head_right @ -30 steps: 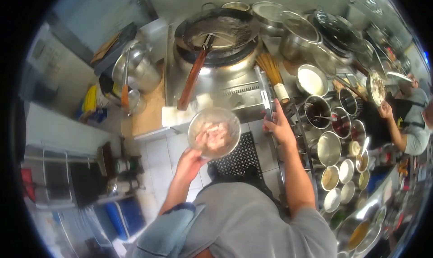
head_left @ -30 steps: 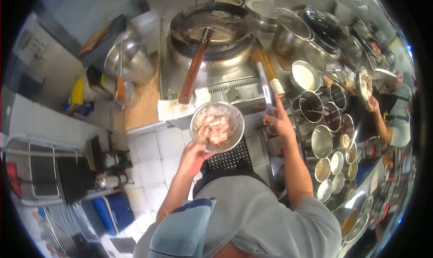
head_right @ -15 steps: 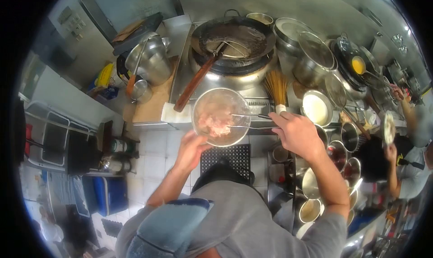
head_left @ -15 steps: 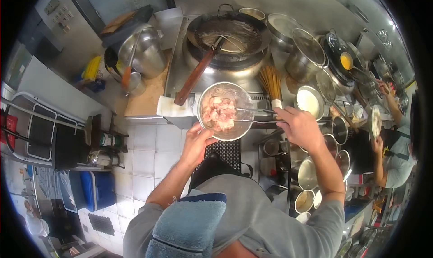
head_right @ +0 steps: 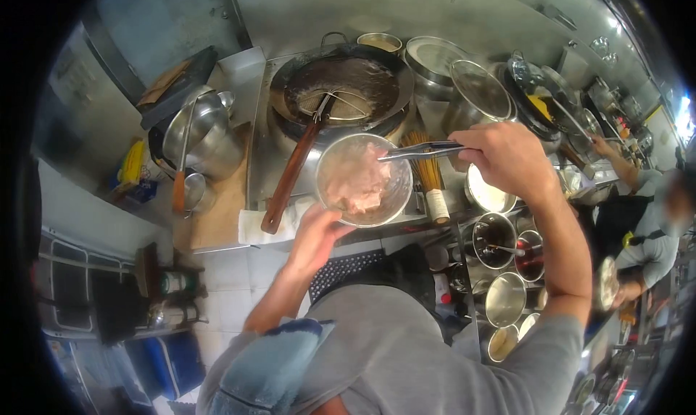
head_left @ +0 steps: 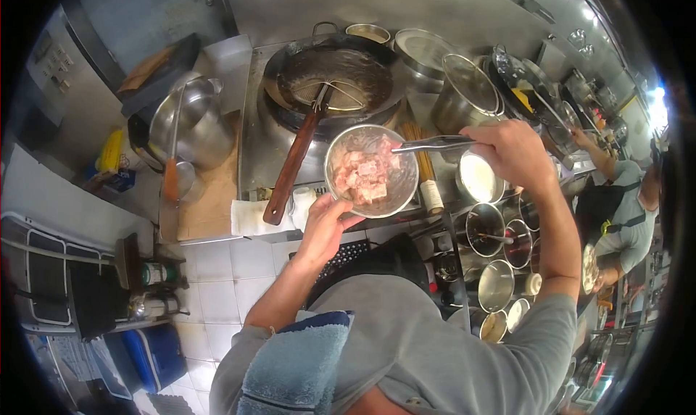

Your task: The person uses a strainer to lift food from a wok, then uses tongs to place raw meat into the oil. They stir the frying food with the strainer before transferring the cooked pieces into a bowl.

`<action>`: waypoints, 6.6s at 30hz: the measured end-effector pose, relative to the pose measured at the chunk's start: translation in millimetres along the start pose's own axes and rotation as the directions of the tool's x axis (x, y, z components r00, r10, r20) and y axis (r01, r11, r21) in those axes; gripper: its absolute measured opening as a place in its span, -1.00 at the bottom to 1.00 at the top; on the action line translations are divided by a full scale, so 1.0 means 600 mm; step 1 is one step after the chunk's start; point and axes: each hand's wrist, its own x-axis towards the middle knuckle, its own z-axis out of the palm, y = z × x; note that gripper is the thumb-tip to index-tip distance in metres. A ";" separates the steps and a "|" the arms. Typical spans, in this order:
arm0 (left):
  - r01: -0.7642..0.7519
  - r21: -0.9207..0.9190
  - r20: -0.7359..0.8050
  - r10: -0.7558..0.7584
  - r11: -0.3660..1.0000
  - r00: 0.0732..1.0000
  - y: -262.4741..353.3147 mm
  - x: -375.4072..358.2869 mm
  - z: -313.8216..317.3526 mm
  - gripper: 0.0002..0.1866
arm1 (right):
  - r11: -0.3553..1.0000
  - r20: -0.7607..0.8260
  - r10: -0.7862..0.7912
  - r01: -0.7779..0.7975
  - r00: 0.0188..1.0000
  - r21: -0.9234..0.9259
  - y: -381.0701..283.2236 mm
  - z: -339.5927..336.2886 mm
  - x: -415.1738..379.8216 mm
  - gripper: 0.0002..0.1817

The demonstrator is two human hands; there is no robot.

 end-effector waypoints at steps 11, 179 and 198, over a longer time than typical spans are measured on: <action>0.011 -0.131 -0.017 -0.014 0.991 1.000 0.005 0.063 0.015 -0.77 | 0.999 -0.010 0.028 -0.028 1.000 0.030 0.044 0.019 0.091 -0.72; -0.293 -0.036 -0.331 0.265 0.956 0.906 0.142 -0.082 -0.069 -0.59 | 0.923 -0.070 0.377 -0.381 0.923 -0.059 0.094 0.108 0.345 -0.70; -0.254 -0.076 -0.233 0.230 0.964 0.945 0.133 -0.036 -0.064 -0.82 | 0.989 -0.083 0.032 -0.043 0.996 -0.141 -0.066 -0.070 0.237 -0.80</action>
